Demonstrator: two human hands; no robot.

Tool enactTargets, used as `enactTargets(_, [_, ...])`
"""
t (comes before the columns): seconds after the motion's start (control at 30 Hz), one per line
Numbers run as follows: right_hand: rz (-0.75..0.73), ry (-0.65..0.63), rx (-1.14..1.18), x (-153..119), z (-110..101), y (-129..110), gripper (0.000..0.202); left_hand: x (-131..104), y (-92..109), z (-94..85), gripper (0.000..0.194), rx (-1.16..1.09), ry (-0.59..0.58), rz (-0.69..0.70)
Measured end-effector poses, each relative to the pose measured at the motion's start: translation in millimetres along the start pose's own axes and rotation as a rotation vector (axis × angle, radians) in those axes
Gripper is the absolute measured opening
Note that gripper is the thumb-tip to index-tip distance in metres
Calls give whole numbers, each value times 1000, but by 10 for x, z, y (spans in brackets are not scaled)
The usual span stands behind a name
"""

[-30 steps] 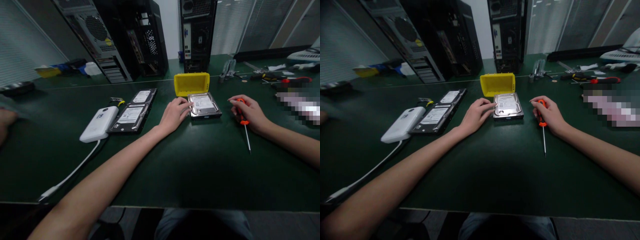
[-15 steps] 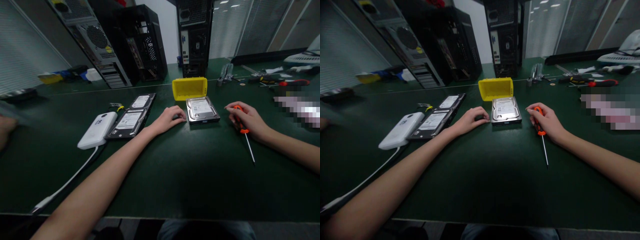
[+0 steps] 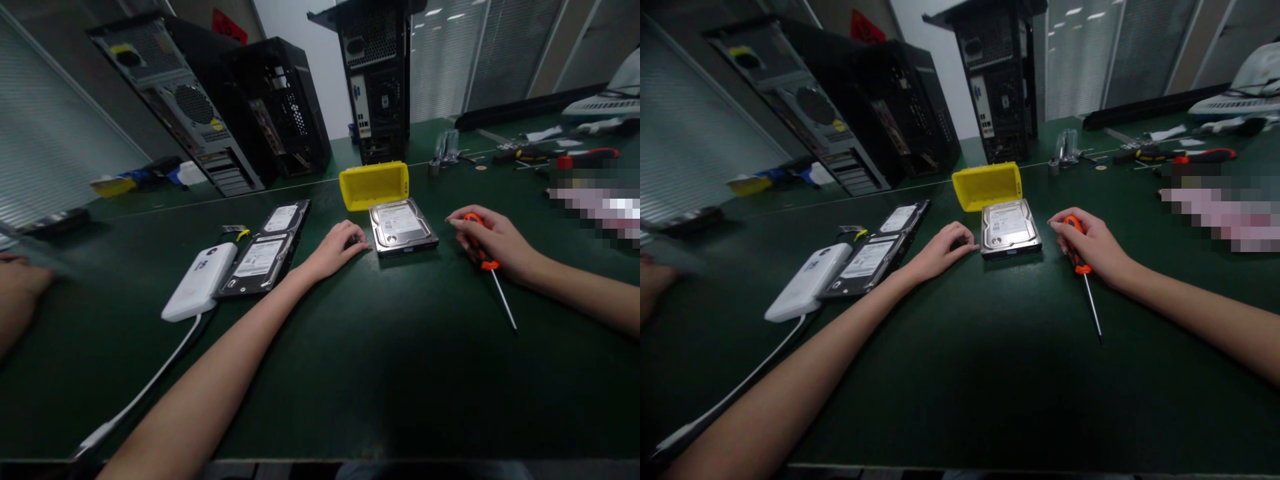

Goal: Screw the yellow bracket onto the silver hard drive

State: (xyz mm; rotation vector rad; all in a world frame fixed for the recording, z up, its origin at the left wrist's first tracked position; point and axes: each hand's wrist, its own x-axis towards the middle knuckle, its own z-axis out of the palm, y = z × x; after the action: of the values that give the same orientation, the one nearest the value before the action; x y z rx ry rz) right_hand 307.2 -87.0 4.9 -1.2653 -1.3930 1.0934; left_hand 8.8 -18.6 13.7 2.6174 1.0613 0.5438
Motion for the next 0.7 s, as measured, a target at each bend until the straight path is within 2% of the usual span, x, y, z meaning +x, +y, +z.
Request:
enactTargets(0.37, [-2, -1, -8, 5, -5, 13, 27, -15, -20, -59, 19, -124, -3, -11])
enactTargets(0.6, [12, 5, 20, 5, 12, -17, 24, -6, 97, -28, 15, -48, 73, 9])
enactTargets(0.7, [10, 6, 20, 10, 16, -16, 24, 73, 122, -29, 18, -85, 185, -36])
